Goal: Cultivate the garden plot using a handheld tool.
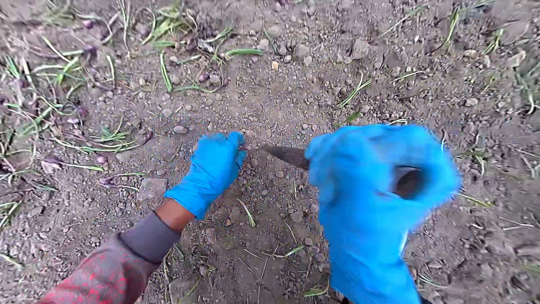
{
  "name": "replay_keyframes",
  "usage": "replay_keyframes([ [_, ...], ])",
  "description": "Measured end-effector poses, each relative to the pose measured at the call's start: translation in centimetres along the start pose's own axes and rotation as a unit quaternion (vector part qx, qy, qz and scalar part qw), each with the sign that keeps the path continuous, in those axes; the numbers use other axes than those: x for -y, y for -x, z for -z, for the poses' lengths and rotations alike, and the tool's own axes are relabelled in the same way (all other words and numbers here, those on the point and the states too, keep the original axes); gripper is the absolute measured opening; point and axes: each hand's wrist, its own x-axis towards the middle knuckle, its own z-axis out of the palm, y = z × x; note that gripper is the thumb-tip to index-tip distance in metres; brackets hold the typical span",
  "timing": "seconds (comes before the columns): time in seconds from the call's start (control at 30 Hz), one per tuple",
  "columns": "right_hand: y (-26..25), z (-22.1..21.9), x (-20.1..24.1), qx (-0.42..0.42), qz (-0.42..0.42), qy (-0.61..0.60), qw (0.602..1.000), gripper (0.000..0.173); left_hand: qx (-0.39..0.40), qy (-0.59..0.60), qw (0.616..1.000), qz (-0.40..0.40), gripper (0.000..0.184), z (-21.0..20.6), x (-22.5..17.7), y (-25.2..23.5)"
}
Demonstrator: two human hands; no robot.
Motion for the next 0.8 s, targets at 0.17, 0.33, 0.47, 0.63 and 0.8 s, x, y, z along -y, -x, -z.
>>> replay_keyframes([
  [0.17,1.7,-2.1,-10.3,-0.028,-0.100,-0.006,0.995,0.022,-0.045,-0.005,0.997,-0.056,0.012,-0.8,-1.5,-1.8],
  [0.33,0.7,-0.7,-5.3,-0.054,-0.103,-0.018,0.993,0.020,-0.015,-0.170,0.980,-0.099,0.017,-3.6,-3.1,-4.0],
  [0.47,-1.1,1.8,2.0,-0.045,-0.053,-0.022,0.997,0.021,0.100,-0.205,0.968,-0.101,0.017,-5.3,-4.4,-4.8],
  [0.63,-0.6,3.0,-3.0,-0.041,-0.034,0.058,0.997,0.022,0.125,-0.150,0.972,-0.131,0.027,-0.3,-3.8,-4.2],
  [0.8,-0.2,2.9,-5.7,-0.013,-0.034,0.072,0.997,0.025,-0.009,-0.128,0.985,0.119,0.022,3.5,2.6,-13.1],
])
